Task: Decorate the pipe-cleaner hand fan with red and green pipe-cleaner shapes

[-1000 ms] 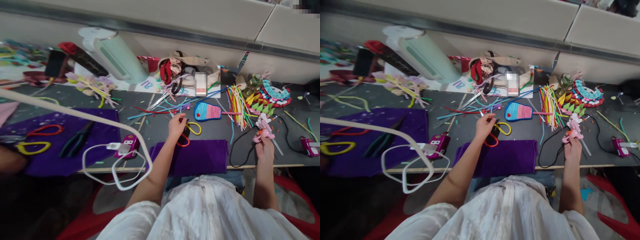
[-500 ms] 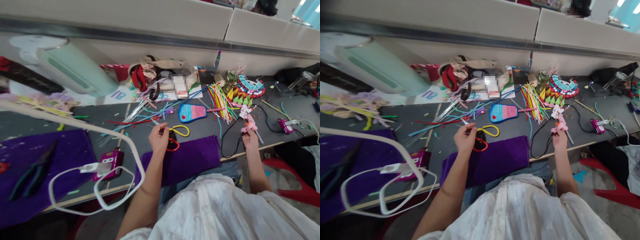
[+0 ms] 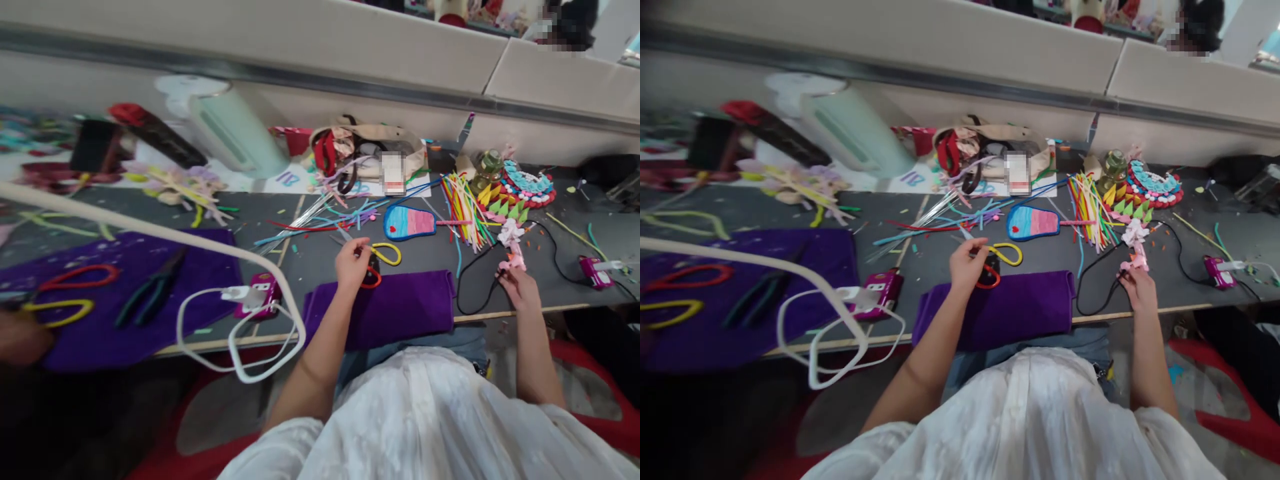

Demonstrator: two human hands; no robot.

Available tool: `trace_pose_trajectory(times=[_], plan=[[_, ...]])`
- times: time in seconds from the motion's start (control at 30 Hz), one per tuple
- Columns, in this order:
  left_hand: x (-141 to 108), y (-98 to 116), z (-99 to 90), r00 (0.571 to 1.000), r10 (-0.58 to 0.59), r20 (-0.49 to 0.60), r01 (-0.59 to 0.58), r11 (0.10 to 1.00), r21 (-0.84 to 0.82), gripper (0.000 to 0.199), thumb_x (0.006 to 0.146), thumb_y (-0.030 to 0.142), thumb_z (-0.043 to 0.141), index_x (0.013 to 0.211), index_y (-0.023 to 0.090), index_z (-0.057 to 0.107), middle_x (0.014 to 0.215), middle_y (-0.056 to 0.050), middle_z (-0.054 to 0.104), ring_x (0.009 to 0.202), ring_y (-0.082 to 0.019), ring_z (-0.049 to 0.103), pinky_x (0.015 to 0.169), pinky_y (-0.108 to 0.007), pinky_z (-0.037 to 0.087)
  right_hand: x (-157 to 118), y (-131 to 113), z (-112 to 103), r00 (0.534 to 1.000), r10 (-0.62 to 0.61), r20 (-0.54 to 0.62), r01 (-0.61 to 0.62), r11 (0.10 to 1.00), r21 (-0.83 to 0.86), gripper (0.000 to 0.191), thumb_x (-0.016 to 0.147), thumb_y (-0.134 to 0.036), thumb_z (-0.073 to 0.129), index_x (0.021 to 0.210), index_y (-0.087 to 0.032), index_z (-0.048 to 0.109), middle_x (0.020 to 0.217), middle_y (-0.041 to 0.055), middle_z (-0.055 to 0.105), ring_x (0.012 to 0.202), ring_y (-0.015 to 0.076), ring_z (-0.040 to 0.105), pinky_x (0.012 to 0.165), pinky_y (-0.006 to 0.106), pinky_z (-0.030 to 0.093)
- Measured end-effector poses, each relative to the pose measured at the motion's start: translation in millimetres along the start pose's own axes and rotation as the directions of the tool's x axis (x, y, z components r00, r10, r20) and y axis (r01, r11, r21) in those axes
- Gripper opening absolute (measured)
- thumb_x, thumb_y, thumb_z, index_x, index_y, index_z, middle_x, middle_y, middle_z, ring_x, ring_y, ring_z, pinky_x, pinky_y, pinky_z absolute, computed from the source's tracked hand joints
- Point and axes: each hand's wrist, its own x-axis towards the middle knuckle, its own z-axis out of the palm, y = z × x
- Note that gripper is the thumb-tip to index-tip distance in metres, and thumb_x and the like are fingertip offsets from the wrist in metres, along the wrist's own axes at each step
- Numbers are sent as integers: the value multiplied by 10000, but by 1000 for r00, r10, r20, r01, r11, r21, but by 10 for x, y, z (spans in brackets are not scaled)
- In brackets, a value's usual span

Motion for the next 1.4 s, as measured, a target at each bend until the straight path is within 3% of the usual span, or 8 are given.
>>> trace_pose_trajectory(times=[0.13, 0.2, 0.3, 0.43, 0.57, 0.87, 1.1, 1.4], plan=[[37, 55, 22, 1000, -19, 18, 19, 999, 30, 252, 825, 234, 552, 1005, 167, 716, 937, -66, 717, 776, -177, 614, 800, -311, 484, -107, -98, -143, 986, -157, 51, 163, 881, -444, 299, 636, -356, 796, 843, -151, 731, 642, 26, 682, 636, 202, 645, 608, 333, 551], [52, 89, 56, 1000, -12, 28, 11, 999, 39, 249, 824, 217, 550, 1005, 167, 714, 929, -67, 711, 766, -176, 611, 797, -310, 482, -90, -125, 3, 903, -388, 183, 403, 619, -674, 367, 756, -439, 691, 996, -165, 741, 765, 68, 734, 743, 233, 673, 730, 373, 551], [39, 168, 121, 999, 4, 50, -6, 999, 35, 245, 820, 210, 553, 1006, 172, 708, 905, -61, 701, 782, -182, 619, 796, -308, 476, 33, -124, 555, 717, -483, 502, 691, 396, -605, 388, 879, -447, 549, 1101, -172, 709, 1056, 121, 739, 928, 248, 675, 873, 401, 525], [-41, 256, 145, 998, -42, 39, 43, 999, -12, 275, 838, 257, 547, 1068, 186, 681, 815, -30, 680, 753, -181, 629, 754, -301, 469, 343, -90, 1490, 531, -333, 779, 832, 27, -555, 346, 946, -294, 454, 1185, -164, 668, 1183, 149, 676, 1122, 263, 588, 992, 399, 446], [-121, 208, 39, 992, -118, 41, 122, 986, -113, 301, 862, 326, 534, 1104, 195, 656, 680, 9, 639, 689, -176, 650, 704, -289, 469, 633, -51, 2045, 506, -132, 853, 839, -153, -521, 290, 912, -186, 493, 1131, -149, 680, 1199, 166, 635, 1137, 274, 526, 962, 364, 410], [-62, 101, -43, 881, -454, 131, 430, 657, -619, 338, 695, 244, 717, 1014, 170, 634, 746, 6, 644, 654, -124, 614, 587, -230, 479, 815, -135, 2123, 463, -103, 880, 878, -80, -471, 162, 895, -269, 589, 784, -176, 663, 920, 117, 618, 895, 227, 535, 770, 305, 404], [105, 215, 208, 816, -516, 261, 505, 417, -756, 338, 704, 251, 780, 966, 156, 589, 887, -66, 687, 806, -149, 693, 785, -315, 564, 260, -106, 1806, 460, -239, 855, 886, 185, -425, 217, 893, -367, 544, 744, -217, 590, 703, 13, 568, 664, 162, 516, 648, 267, 402], [426, 433, 255, 834, -421, 357, 510, 341, -790, 350, 725, 420, 741, 939, 146, 704, 952, -83, 710, 765, -142, 663, 650, -262, 537, -768, 532, 1647, 685, -217, 696, 631, 653, -418, 228, 872, -430, 566, 810, -211, 566, 628, -50, 510, 526, 114, 445, 530, 239, 387]])
